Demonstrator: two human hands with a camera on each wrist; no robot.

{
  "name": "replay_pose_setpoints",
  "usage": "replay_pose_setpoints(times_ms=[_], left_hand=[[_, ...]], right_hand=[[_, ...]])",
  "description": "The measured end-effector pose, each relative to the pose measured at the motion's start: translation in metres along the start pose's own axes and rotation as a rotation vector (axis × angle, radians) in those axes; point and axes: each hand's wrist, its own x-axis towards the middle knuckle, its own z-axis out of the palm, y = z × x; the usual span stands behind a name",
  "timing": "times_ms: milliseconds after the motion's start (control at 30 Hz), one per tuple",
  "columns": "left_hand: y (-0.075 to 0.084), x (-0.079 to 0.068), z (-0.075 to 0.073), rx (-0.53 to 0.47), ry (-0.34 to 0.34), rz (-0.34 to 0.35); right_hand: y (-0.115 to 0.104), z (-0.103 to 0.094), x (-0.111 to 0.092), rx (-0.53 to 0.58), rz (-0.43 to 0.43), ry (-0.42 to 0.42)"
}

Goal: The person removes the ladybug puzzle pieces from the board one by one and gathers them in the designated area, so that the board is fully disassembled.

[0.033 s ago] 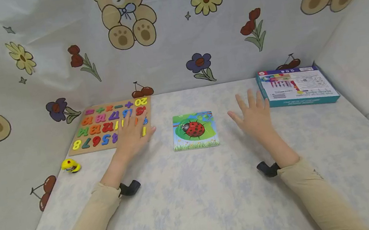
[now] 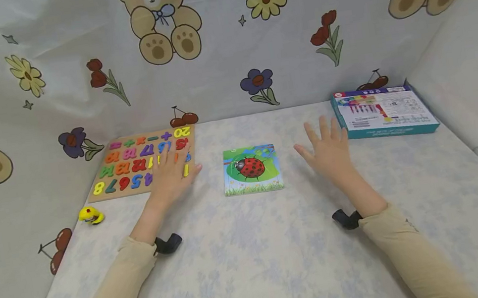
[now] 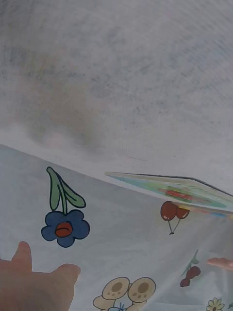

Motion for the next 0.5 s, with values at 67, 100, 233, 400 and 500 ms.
replay_pose_setpoints(times_ms=[67,100,233,400,500], left_hand=[[0.0,0.002,0.001,-0.003,-0.004,0.005],[0.0,0.003,0.002,-0.008,-0.006,0.006],[0.008,0.006,0.003,-0.05,-0.044,0.019],[0.031,0.006,0.008,-0.22,-0.158,0.093],[0.045,0.008,0.018,-0.326,-0.247,0.181]], right_hand=[[-0.001,0.002,0.002,0.008,-0.005,0.001],[-0.001,0.003,0.003,0.016,-0.006,0.001],[-0.006,0.01,0.008,0.08,-0.035,-0.002],[-0.014,0.025,0.019,0.301,-0.097,-0.081],[-0.02,0.034,0.029,0.482,-0.138,-0.153]])
